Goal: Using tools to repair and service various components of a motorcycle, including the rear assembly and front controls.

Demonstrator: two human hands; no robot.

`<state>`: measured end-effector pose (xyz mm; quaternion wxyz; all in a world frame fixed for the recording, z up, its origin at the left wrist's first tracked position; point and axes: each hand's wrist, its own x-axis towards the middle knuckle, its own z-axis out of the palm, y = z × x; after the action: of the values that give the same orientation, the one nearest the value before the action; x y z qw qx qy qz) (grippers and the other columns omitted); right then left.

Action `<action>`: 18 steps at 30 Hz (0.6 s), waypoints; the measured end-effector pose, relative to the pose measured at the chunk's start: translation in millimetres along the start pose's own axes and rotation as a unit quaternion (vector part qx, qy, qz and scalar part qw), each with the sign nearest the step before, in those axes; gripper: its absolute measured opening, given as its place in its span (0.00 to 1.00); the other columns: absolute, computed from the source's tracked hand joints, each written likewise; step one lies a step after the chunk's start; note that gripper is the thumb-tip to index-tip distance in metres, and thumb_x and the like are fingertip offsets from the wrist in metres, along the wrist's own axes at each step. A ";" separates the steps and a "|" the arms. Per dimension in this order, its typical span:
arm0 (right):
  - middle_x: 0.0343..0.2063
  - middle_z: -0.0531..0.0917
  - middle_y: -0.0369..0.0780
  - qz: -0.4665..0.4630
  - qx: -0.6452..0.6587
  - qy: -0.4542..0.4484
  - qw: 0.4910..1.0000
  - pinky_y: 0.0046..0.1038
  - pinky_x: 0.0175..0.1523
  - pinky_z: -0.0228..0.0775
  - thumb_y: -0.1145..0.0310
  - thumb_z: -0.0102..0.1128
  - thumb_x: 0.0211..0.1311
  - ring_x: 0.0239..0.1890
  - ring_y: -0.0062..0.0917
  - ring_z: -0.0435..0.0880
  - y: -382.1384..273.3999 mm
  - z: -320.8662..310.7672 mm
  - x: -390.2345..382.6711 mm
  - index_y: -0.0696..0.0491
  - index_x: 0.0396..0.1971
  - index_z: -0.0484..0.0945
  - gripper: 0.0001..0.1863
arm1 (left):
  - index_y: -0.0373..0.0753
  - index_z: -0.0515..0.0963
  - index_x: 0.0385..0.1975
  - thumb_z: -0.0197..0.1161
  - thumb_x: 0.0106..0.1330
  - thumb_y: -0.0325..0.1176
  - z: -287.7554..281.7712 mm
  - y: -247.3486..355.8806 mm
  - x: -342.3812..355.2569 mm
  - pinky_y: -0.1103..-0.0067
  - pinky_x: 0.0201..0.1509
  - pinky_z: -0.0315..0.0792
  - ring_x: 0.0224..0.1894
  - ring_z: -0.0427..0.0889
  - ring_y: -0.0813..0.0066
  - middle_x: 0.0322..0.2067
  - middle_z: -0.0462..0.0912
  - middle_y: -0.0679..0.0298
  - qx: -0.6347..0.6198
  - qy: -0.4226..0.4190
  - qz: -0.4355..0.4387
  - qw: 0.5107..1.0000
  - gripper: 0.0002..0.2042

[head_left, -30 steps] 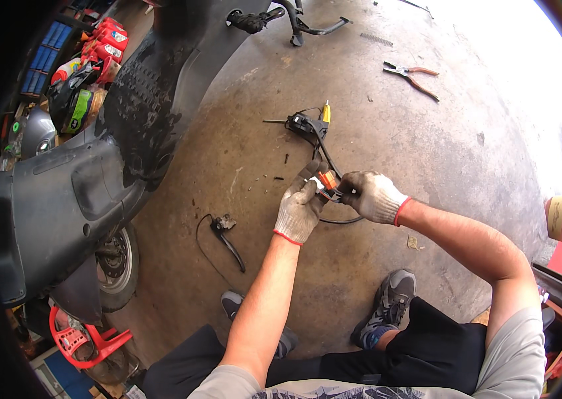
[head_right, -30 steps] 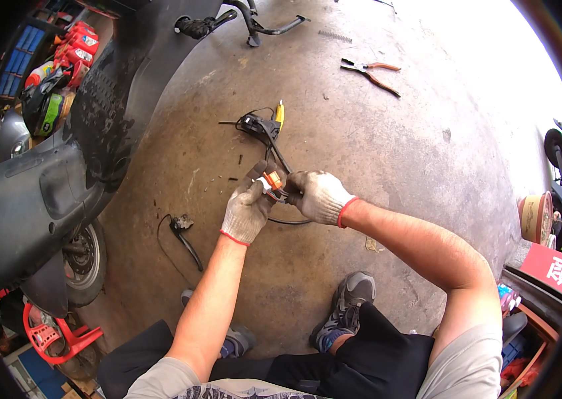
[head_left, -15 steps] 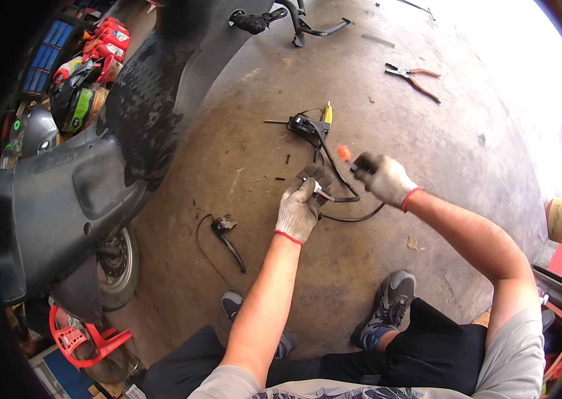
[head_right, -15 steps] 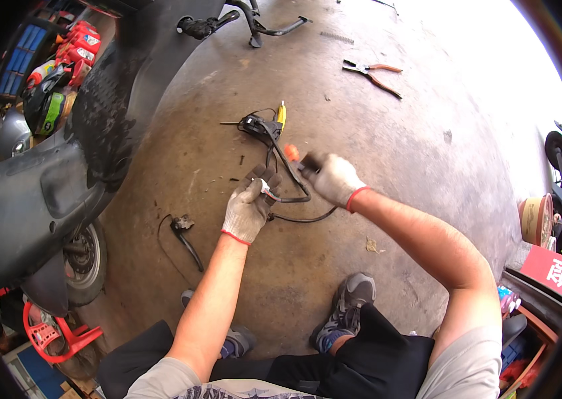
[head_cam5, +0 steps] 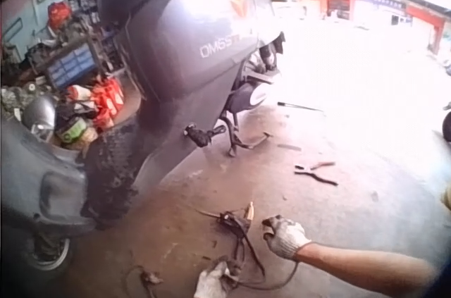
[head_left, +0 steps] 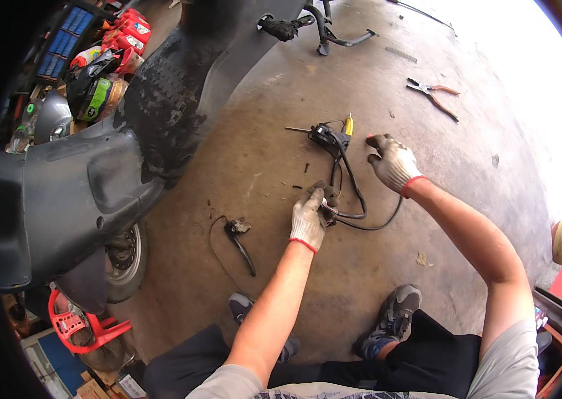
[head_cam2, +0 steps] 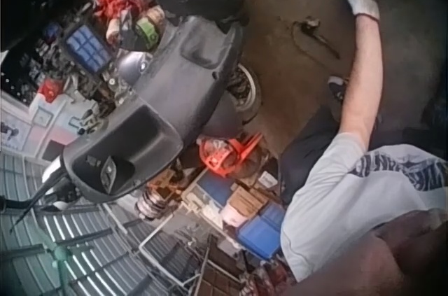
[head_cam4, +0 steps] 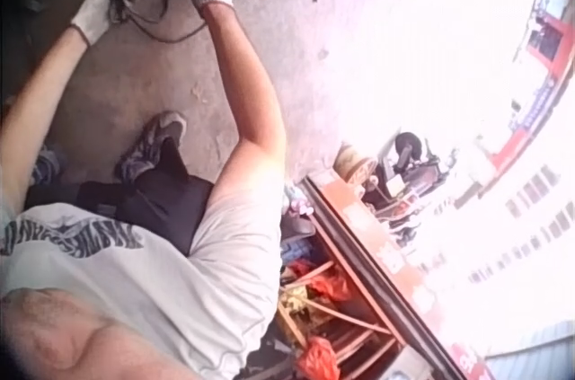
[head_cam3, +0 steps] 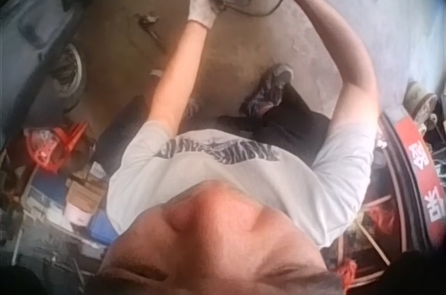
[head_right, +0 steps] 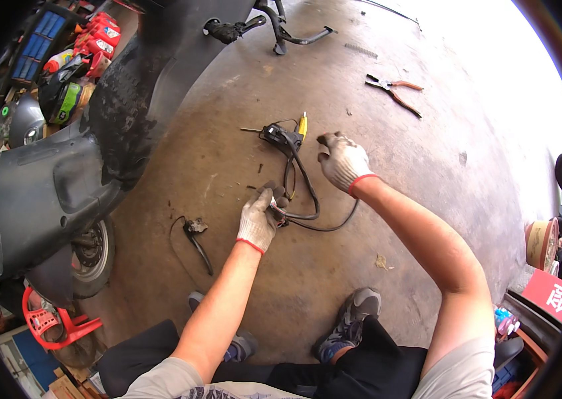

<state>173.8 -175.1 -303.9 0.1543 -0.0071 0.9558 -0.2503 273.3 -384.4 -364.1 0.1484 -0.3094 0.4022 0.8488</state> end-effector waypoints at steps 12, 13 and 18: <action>0.54 0.77 0.43 -0.107 -0.242 -0.043 0.963 0.36 0.57 0.69 0.65 0.61 0.56 0.57 0.36 0.76 -85.0 34.1 84.4 0.50 0.53 0.72 0.23 | 0.35 0.71 0.53 0.56 0.69 0.31 5.6 10.2 -11.0 0.72 0.38 0.76 0.37 0.82 0.67 0.43 0.81 0.56 -0.004 0.006 -0.021 1.000 0.15; 0.53 0.78 0.44 -0.112 -0.224 -0.047 0.967 0.36 0.55 0.70 0.65 0.62 0.55 0.56 0.36 0.77 -86.7 34.7 84.0 0.50 0.52 0.74 0.22 | 0.35 0.73 0.51 0.56 0.69 0.31 7.1 14.2 -11.1 0.74 0.35 0.75 0.33 0.80 0.70 0.40 0.80 0.58 -0.003 0.013 -0.020 1.000 0.14; 0.43 0.82 0.48 -0.070 0.036 0.039 0.996 0.38 0.55 0.72 0.63 0.63 0.55 0.48 0.41 0.82 -77.2 -9.8 59.5 0.51 0.48 0.77 0.20 | 0.35 0.75 0.47 0.57 0.68 0.32 11.4 33.0 -11.5 0.78 0.27 0.71 0.25 0.76 0.75 0.32 0.79 0.62 -0.062 0.098 -0.009 0.993 0.11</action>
<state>109.3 -243.4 -276.1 0.0989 -0.0589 0.9486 -0.2947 260.9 -396.4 -331.7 0.0967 -0.4029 0.3586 0.8365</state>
